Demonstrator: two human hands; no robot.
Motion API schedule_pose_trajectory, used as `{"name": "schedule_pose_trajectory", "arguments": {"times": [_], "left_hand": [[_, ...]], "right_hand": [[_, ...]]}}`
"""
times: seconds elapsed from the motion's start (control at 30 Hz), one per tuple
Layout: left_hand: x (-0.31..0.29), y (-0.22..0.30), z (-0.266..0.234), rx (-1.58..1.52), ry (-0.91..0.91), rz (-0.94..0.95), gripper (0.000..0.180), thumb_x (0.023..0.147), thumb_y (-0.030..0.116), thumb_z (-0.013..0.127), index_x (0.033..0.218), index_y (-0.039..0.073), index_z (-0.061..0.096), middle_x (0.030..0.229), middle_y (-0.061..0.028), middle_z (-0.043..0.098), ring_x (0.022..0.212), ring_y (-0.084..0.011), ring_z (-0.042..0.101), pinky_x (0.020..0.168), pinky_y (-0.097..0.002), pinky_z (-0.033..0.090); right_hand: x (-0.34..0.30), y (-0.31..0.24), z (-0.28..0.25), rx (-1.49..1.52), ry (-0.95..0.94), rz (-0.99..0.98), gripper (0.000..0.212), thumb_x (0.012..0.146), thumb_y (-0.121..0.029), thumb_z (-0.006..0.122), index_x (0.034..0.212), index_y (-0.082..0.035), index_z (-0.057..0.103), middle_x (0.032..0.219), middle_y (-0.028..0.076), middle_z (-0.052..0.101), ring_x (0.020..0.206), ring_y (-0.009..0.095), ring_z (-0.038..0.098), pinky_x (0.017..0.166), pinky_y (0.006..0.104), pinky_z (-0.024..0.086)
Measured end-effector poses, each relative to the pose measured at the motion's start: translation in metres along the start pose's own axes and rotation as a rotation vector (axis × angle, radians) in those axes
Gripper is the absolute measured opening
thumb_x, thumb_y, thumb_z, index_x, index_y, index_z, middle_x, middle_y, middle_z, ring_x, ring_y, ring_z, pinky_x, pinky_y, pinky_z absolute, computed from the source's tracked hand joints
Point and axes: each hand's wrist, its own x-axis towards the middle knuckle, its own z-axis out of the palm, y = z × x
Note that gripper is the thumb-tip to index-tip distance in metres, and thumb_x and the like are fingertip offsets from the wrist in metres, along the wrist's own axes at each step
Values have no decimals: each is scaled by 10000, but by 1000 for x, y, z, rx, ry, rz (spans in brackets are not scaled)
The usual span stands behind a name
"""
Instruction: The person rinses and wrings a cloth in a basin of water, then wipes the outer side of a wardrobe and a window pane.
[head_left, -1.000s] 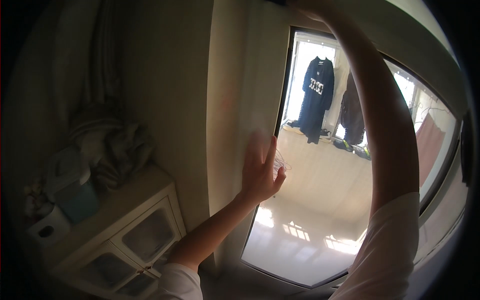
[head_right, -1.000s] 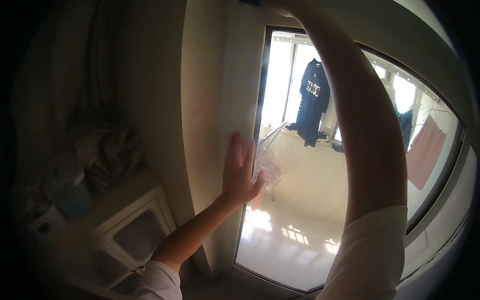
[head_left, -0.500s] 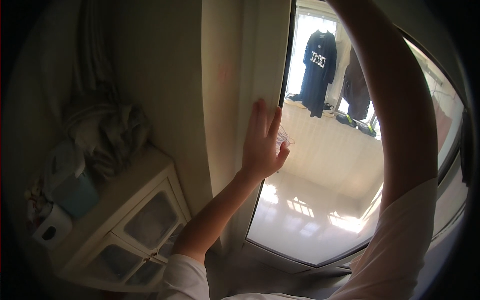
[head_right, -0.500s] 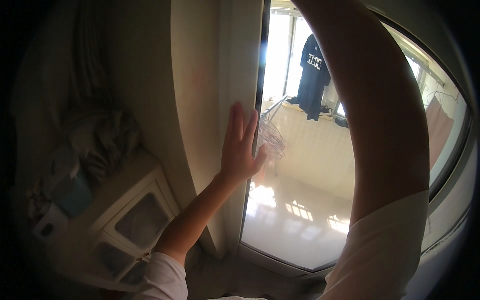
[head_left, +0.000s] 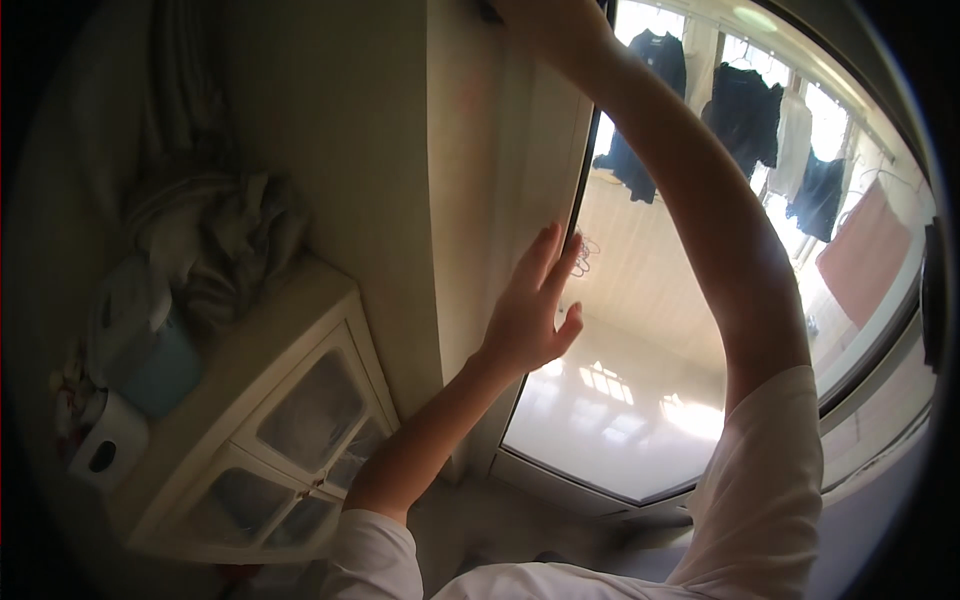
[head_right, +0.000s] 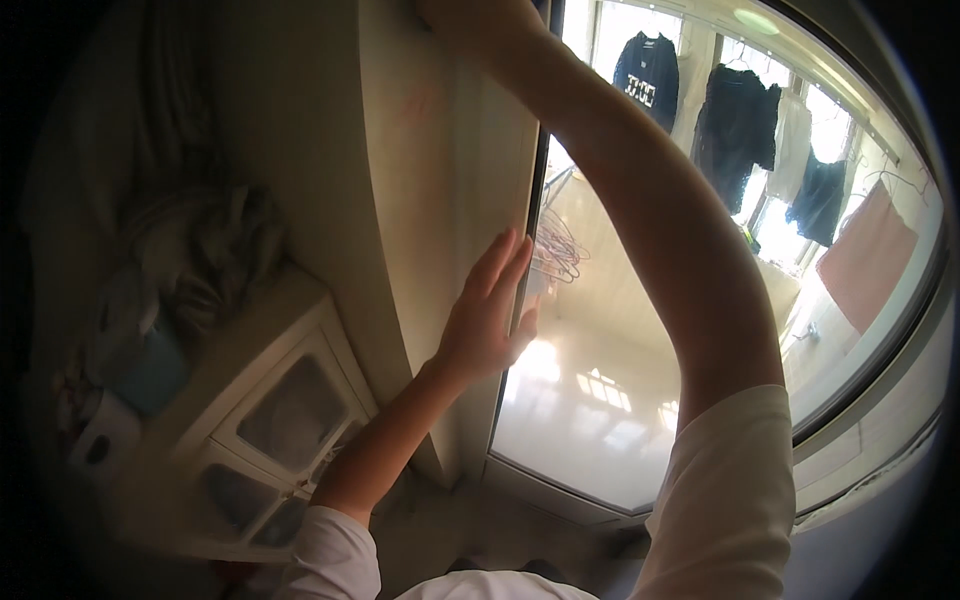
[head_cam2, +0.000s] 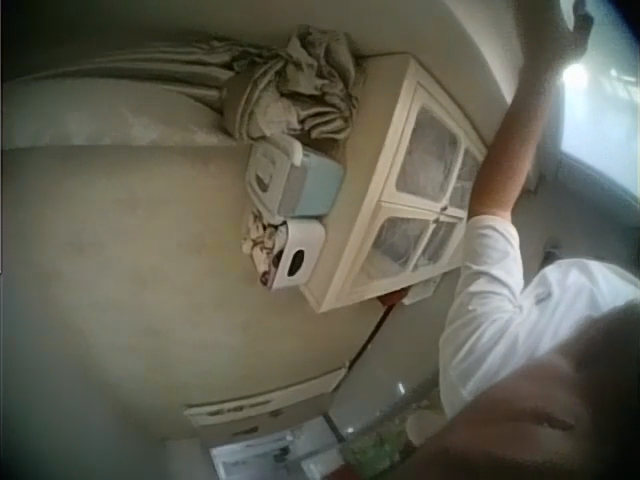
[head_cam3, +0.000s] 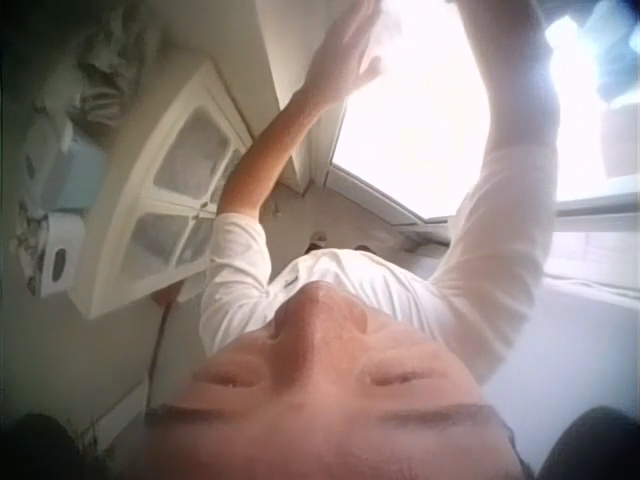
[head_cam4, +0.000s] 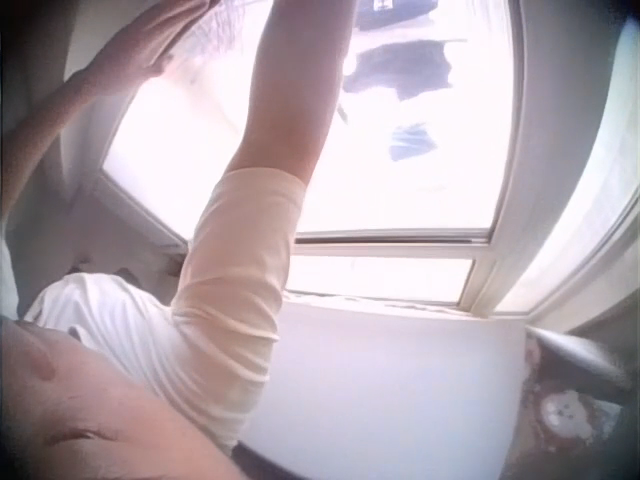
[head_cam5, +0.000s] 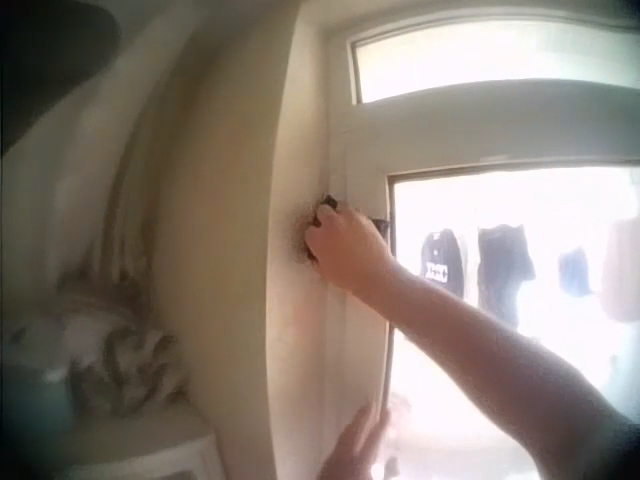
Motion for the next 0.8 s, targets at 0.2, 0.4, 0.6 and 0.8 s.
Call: {"name": "schedule_pose_trajectory", "arguments": {"times": [0.2,0.4,0.6,0.8], "left_hand": [[-91,21,-6,-132,-117,-137,720,837,91,660,1507,115,397,1553,-176,332,1409,-348,382,1123,-434,394],[-165,28,-22,-195,-81,-322,679,832,73,658,1473,93,435,1507,-169,400,1375,-328,438,1091,-430,427],[-190,30,-37,-518,48,-459,570,899,75,623,1450,74,478,1378,-146,549,1253,-263,567,1034,-384,468],[-174,41,6,-1103,100,-864,562,992,285,526,1503,80,415,1405,-112,537,1218,-213,579,1013,-367,468]], "right_hand": [[-98,-74,36,-22,135,-47,108,723,-191,666,730,-88,634,1027,153,640,898,261,591,809,363,526],[-189,-142,40,188,-23,-58,103,726,-144,669,784,-59,657,1102,163,634,944,289,597,835,395,526],[-247,-137,-1,1320,-47,510,241,781,-90,645,990,7,711,977,184,685,880,273,672,758,400,551],[-391,-163,-78,2323,3,1750,459,904,-260,483,1244,37,566,1059,166,702,915,286,695,837,400,575]]}}
